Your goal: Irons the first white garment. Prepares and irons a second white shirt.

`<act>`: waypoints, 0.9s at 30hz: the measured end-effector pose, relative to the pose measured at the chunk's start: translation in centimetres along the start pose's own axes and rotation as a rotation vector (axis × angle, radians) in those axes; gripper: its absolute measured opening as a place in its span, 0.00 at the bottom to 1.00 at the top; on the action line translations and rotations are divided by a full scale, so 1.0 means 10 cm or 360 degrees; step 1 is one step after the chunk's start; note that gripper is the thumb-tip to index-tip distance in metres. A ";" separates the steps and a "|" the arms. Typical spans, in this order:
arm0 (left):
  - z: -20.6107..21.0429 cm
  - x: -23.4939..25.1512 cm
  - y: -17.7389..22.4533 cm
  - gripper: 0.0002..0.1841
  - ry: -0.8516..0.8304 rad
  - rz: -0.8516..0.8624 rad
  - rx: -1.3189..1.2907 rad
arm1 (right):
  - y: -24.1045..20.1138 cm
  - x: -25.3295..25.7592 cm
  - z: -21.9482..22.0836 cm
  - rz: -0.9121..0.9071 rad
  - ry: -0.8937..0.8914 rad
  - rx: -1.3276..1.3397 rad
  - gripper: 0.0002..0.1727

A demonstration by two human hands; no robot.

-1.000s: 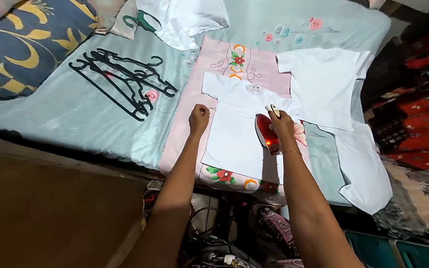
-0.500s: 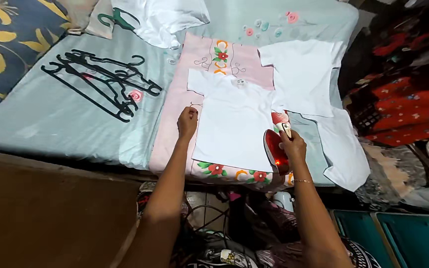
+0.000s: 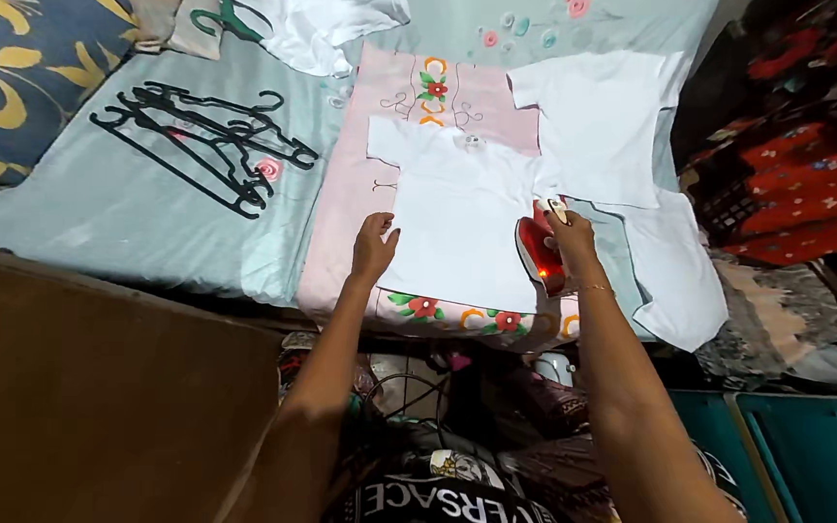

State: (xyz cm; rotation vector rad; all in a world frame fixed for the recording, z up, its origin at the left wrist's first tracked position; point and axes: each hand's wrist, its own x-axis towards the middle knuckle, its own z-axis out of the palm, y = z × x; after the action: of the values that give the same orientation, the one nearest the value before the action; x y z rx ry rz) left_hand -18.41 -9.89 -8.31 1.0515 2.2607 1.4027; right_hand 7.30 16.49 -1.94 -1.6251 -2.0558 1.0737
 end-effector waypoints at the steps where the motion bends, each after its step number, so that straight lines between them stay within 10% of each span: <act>1: -0.02 -0.11 0.01 0.20 -0.0030 0.0051 0.0036 | 0.07 -0.10 -0.05 -0.0035 -0.0074 0.0008 0.29; 12: -0.20 -0.88 0.29 0.23 -0.0163 -0.0375 0.0147 | 0.54 -0.76 -0.18 -0.0899 -0.0644 -0.0059 0.27; 27: -0.65 -1.08 0.30 0.23 -0.0094 -0.0537 -0.0047 | -0.82 -1.32 1.17 -0.1252 -0.0824 -0.0200 0.21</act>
State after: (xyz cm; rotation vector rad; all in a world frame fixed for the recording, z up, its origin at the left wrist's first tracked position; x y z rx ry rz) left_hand -13.29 -21.03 -3.97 0.6527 2.2372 1.2424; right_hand -1.90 -0.61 -1.32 -0.4480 -2.7555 1.1238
